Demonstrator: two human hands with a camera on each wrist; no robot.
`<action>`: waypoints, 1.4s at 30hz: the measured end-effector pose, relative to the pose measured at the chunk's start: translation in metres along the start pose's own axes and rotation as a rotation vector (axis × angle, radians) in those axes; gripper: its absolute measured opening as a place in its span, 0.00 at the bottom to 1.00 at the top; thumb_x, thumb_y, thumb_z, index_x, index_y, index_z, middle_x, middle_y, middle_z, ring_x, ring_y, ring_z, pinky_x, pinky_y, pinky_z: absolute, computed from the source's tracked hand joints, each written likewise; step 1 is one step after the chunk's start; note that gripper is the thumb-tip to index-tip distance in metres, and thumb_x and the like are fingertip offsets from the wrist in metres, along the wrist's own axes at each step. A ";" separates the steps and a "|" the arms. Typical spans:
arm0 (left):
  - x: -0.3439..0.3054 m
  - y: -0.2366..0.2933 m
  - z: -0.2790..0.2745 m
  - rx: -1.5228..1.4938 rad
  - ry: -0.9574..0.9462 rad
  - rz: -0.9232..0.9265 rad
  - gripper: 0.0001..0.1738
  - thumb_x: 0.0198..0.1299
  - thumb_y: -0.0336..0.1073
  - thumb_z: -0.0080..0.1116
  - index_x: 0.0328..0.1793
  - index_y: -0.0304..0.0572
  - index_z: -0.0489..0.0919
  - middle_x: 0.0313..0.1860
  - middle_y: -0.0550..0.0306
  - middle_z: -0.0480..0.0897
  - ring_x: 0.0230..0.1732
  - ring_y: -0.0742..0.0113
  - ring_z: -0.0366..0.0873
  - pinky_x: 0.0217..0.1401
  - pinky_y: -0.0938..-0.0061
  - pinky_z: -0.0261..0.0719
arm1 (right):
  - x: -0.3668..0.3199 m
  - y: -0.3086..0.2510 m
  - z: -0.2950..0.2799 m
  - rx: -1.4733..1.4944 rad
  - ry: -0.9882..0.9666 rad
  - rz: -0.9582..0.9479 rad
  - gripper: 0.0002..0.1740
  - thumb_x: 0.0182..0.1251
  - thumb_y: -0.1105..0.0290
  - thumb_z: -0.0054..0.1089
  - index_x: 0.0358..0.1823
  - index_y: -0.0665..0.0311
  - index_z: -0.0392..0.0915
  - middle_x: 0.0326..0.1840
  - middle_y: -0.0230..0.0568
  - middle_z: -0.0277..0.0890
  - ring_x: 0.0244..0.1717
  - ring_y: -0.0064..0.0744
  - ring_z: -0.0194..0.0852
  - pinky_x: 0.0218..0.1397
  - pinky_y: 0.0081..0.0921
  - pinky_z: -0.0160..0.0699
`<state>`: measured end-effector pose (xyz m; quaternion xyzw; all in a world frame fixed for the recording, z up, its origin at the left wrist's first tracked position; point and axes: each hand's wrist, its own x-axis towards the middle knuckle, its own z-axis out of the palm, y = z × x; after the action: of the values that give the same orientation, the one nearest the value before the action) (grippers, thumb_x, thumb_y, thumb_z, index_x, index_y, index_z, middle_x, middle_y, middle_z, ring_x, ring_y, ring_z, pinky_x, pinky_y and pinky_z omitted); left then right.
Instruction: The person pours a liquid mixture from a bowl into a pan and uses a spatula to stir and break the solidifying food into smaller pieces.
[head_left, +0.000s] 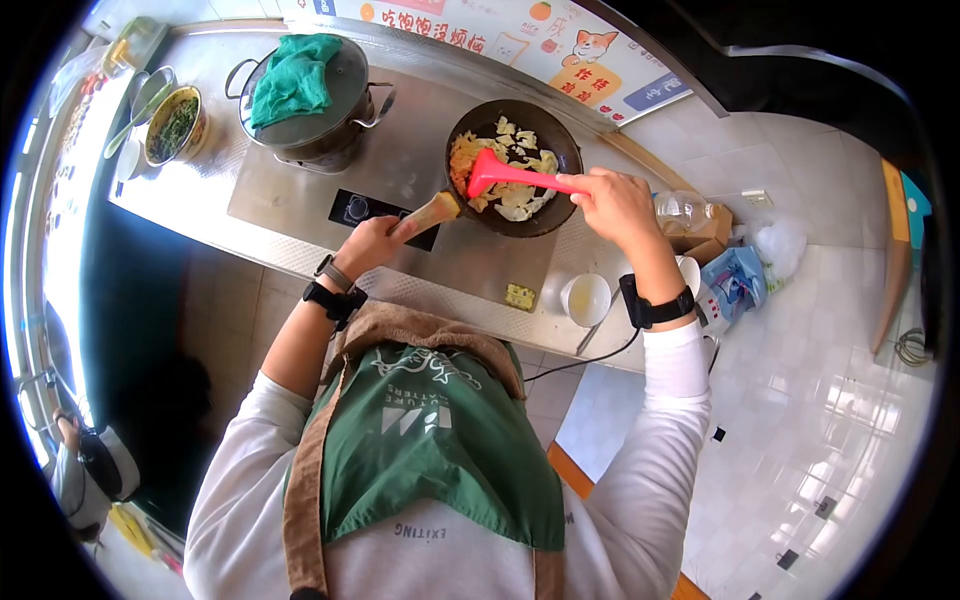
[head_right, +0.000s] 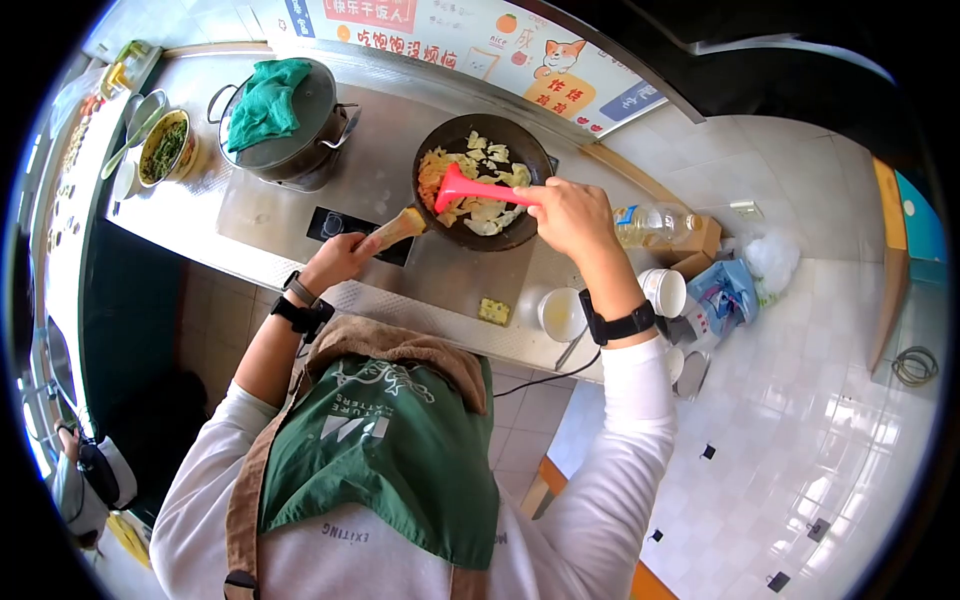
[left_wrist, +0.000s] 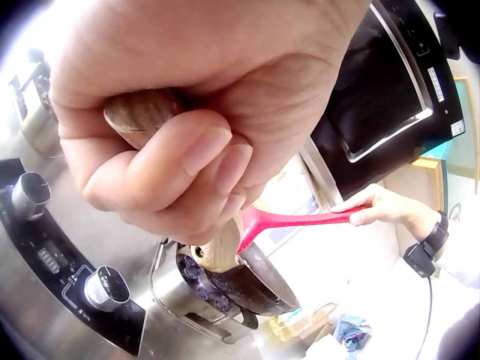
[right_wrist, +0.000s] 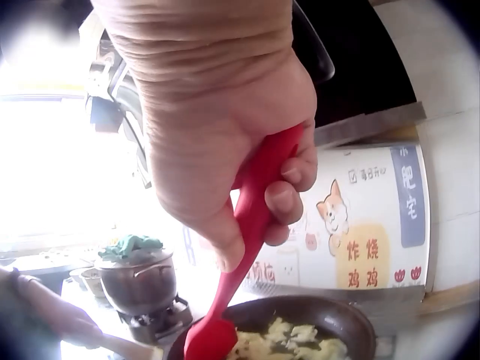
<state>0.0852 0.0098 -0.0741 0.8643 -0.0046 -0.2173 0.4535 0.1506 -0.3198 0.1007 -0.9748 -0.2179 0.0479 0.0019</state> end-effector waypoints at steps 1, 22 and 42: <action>-0.001 0.001 0.000 -0.003 0.005 0.007 0.31 0.67 0.60 0.49 0.42 0.34 0.82 0.28 0.41 0.81 0.32 0.48 0.80 0.37 0.62 0.76 | -0.001 0.001 -0.007 -0.031 -0.024 0.022 0.15 0.61 0.66 0.58 0.48 0.39 0.84 0.34 0.34 0.78 0.41 0.40 0.79 0.46 0.39 0.74; -0.004 0.007 -0.002 -0.021 -0.015 -0.023 0.30 0.67 0.59 0.49 0.41 0.33 0.82 0.25 0.43 0.80 0.28 0.53 0.79 0.35 0.63 0.75 | -0.038 0.025 -0.034 -0.019 -0.164 0.290 0.17 0.60 0.63 0.62 0.52 0.40 0.83 0.42 0.39 0.82 0.43 0.43 0.80 0.47 0.38 0.76; 0.000 0.001 0.009 -0.040 -0.027 -0.040 0.30 0.68 0.59 0.48 0.40 0.35 0.80 0.19 0.55 0.74 0.21 0.65 0.73 0.27 0.69 0.70 | -0.048 0.027 0.034 0.255 -0.048 0.682 0.17 0.66 0.58 0.55 0.55 0.44 0.81 0.47 0.45 0.82 0.49 0.47 0.80 0.51 0.39 0.78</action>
<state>0.0815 0.0022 -0.0778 0.8521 0.0109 -0.2380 0.4661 0.1153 -0.3655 0.0706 -0.9819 0.1277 0.0954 0.1023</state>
